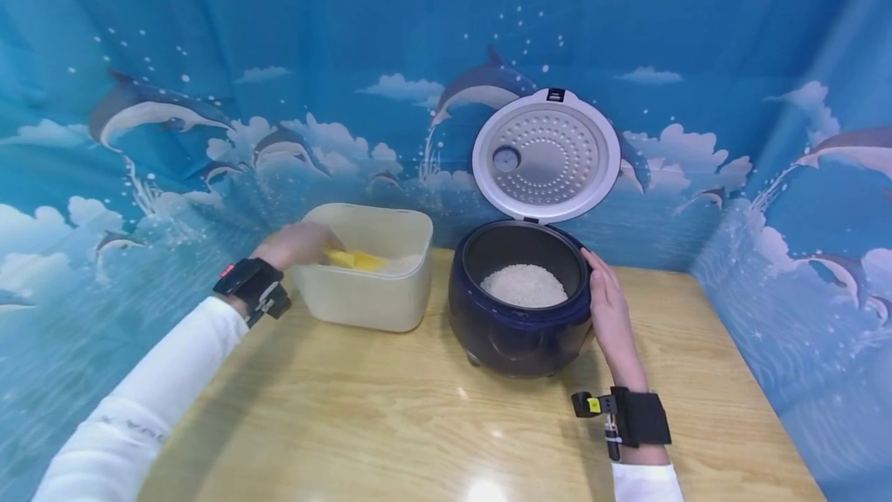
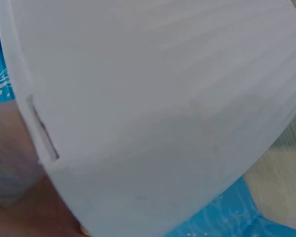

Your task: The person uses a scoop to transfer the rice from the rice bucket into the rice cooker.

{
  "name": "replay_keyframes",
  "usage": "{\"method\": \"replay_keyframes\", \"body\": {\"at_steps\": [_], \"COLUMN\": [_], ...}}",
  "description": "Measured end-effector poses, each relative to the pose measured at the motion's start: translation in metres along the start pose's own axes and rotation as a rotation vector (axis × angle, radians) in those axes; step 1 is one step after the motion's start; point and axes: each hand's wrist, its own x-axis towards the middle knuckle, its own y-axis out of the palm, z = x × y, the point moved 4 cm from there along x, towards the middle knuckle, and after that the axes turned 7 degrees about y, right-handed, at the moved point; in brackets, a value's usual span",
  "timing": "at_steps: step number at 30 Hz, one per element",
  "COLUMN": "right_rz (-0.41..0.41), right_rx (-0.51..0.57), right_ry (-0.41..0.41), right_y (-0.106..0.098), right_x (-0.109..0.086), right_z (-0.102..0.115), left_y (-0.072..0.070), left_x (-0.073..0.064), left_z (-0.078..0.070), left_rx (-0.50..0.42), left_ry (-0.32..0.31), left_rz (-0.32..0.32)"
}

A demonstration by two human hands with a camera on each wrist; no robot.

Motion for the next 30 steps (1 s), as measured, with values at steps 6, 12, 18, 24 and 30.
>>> {"method": "replay_keyframes", "body": {"at_steps": [6, 12, 18, 24, 30], "right_rz": [-0.008, -0.024, -0.007, 0.007, -0.006], "right_rx": [-0.011, -0.012, -0.012, -0.018, -0.02], "right_ry": [0.024, 0.01, 0.027, 0.028, 0.023], "right_y": [-0.004, -0.006, -0.002, 0.001, 0.001], "right_x": [0.0, 0.001, 0.001, 0.001, 0.0], "right_z": [-0.004, -0.003, -0.002, -0.004, -0.002], "left_y": [0.001, 0.002, 0.002, -0.005, -0.011], "left_x": [-0.001, 0.002, 0.001, -0.012, -0.025], "left_z": [-0.003, 0.0, 0.006, 0.004, 0.004], "left_rx": [-0.095, -0.086, 0.006, 0.002, 0.012], "left_ry": [-0.021, -0.003, 0.046, 0.05, 0.043], "left_rz": [-0.022, -0.037, -0.034, -0.052, -0.082]}}
